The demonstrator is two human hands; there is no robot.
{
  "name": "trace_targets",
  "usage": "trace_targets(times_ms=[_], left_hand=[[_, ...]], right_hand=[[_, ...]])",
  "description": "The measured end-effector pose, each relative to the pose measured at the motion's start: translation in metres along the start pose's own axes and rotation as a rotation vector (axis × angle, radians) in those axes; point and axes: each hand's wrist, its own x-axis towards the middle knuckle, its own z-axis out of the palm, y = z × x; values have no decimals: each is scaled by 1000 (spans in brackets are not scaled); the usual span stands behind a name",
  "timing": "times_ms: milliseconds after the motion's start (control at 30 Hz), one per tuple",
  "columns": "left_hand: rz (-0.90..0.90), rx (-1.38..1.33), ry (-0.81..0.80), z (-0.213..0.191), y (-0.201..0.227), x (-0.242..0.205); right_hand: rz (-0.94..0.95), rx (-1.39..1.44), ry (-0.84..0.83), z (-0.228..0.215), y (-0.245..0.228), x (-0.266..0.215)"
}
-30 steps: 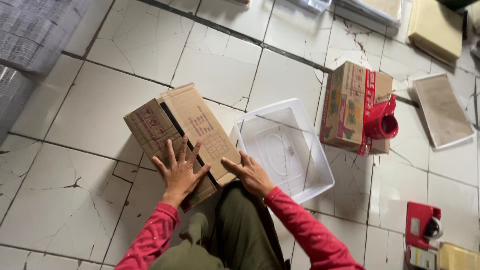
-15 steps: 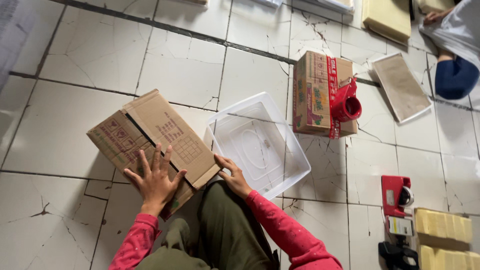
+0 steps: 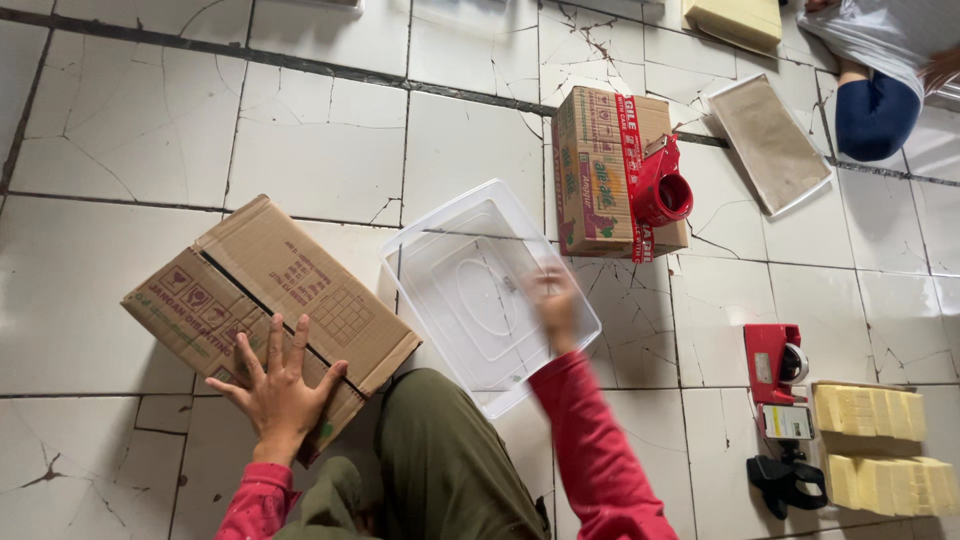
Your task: The person sits on the floor and packs small white rectangular items from a plastic tray into a cardboard box. They arrange the items in neat rows until the box is full, then close the flaps and move the box aside.
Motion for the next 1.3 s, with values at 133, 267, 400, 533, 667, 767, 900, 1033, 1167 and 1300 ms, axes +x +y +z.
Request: trace_targets(times_ms=[133,267,400,533,667,767,900,1033,1167,1300], left_hand=[[-4,25,1,-2,2,-3],[-2,16,11,-1,3,0],[-5,28,2,0,5,3],[22,47,57,3,5,5],[10,65,32,-2,8,1],[-3,99,9,1,4,3],[8,111,36,2,4,-3],[-328,-59,-89,-19,28,-10],[-424,7,-66,-20,30,-8],[-282,63,77,-7,20,4]], right_hand=[[899,320,711,-140,101,57],[895,800,1055,-172,219,92],[937,697,936,-143,183,98],[970,128,686,-157,237,86],[625,-716,469,-182,169,78],[504,-561,321,-183,156,106],[615,-715,145,-182,120,102],[816,-863,-73,-131,-5,58],[1046,-707,-326,-111,11,-28],[865,232,94,-142,60,-102]])
